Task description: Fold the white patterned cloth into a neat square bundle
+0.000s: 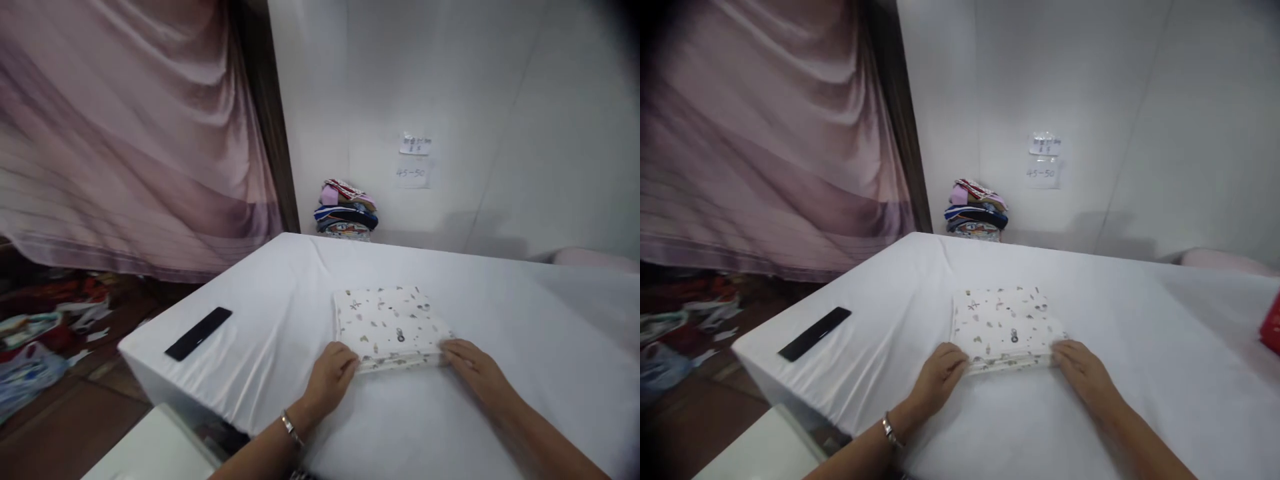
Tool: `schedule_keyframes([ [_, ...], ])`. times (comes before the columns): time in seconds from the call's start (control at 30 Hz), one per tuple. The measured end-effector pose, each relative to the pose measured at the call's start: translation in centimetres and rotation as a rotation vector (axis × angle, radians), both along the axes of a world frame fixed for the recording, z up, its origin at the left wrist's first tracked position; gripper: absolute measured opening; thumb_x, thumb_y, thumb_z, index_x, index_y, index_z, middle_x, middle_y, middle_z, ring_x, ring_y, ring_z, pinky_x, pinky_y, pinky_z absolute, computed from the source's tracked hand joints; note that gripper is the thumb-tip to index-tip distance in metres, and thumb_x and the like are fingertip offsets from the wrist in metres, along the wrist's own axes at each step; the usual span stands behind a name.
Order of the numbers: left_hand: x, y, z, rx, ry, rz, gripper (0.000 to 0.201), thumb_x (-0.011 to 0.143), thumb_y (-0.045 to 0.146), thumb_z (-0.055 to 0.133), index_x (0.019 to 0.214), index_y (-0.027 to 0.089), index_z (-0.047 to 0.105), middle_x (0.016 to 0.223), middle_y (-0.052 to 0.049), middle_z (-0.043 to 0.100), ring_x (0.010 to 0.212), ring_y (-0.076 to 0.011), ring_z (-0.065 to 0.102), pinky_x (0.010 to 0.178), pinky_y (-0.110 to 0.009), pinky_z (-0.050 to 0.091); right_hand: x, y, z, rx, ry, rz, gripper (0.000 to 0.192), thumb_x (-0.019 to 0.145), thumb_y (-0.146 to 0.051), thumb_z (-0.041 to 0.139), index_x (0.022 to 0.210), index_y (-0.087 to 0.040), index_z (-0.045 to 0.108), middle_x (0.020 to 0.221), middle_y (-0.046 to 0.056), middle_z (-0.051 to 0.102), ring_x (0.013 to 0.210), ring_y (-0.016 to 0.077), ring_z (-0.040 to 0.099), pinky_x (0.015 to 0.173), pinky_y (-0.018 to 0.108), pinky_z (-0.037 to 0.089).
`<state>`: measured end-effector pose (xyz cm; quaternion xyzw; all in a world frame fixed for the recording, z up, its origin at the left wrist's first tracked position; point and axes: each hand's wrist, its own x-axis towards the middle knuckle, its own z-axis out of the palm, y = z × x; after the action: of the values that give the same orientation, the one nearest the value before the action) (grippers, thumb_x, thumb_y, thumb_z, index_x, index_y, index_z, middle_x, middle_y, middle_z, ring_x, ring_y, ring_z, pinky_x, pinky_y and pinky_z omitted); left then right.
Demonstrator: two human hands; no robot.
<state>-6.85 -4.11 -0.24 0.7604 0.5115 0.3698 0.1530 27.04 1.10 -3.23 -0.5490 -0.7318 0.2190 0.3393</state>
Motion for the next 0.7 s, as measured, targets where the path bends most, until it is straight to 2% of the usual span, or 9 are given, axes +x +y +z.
schedule_keyframes([
  [0.1,-0.4,1.1,-0.8,-0.118,-0.253,0.199,0.020,0.087,0.034,0.046,0.090,0.021,0.060,0.086,-0.003,0.059,0.075,-0.0136,0.056,0.066,-0.026,0.046,0.4,1.6,0.7,-0.090,0.048,-0.109,0.038,0.081,-0.050,0.046,0.097,-0.022,0.066,0.116,0.006,0.061,0.106,0.0259,0.057,0.085,0.035,0.049],
  [0.17,-0.6,2.4,-1.4,-0.242,-0.364,0.357,0.029,0.084,0.039,0.049,0.104,0.020,0.057,0.096,-0.005,0.059,0.075,-0.0139,0.058,0.065,-0.026,0.046,0.7,3.2,1.2,-0.131,0.015,-0.208,0.045,0.078,-0.050,0.047,0.107,-0.020,0.062,0.119,0.008,0.059,0.103,0.0265,0.058,0.085,0.036,0.049],
  [0.23,-0.8,3.5,-1.8,-0.395,-0.429,0.421,0.041,0.082,0.040,0.051,0.116,0.018,0.050,0.105,-0.008,0.059,0.079,-0.0145,0.059,0.068,-0.025,0.047,0.9,4.9,1.4,-0.233,-0.061,-0.267,0.056,0.076,-0.049,0.049,0.121,-0.016,0.054,0.116,0.012,0.060,0.097,0.0274,0.060,0.083,0.038,0.048],
  [0.37,-0.8,4.6,-1.8,-0.575,-0.467,0.385,0.058,0.078,0.039,0.057,0.128,0.016,0.040,0.112,-0.010,0.059,0.084,-0.0162,0.061,0.070,-0.024,0.046,0.8,7.1,1.5,-0.408,-0.186,-0.234,0.074,0.075,-0.052,0.050,0.135,-0.011,0.038,0.100,0.014,0.065,0.086,0.0281,0.063,0.079,0.040,0.048],
  [0.47,-0.5,4.6,-1.1,-0.639,-0.481,0.361,0.065,0.074,0.037,0.061,0.131,0.014,0.037,0.107,-0.010,0.062,0.085,-0.0179,0.061,0.070,-0.024,0.046,0.3,7.5,1.6,-0.444,-0.237,-0.241,0.077,0.072,-0.051,0.054,0.136,-0.012,0.037,0.105,0.015,0.063,0.095,0.0295,0.061,0.082,0.039,0.047],
  [0.57,-0.2,4.6,-0.3,-0.694,-0.492,0.359,0.070,0.071,0.036,0.064,0.130,0.012,0.037,0.101,-0.011,0.065,0.082,-0.0189,0.062,0.068,-0.025,0.046,-0.1,6.9,2.0,-0.465,-0.247,-0.262,0.077,0.070,-0.046,0.058,0.136,-0.013,0.037,0.110,0.016,0.060,0.103,0.0305,0.057,0.087,0.039,0.044],
  [0.7,-0.3,4.9,0.2,-0.731,-0.494,0.351,0.069,0.069,0.035,0.066,0.128,0.012,0.039,0.097,-0.010,0.065,0.079,-0.0186,0.061,0.066,-0.024,0.045,-0.2,4.8,2.3,-0.477,-0.195,-0.249,0.081,0.069,-0.045,0.059,0.139,-0.014,0.033,0.104,0.014,0.061,0.098,0.0290,0.058,0.085,0.038,0.044],
])
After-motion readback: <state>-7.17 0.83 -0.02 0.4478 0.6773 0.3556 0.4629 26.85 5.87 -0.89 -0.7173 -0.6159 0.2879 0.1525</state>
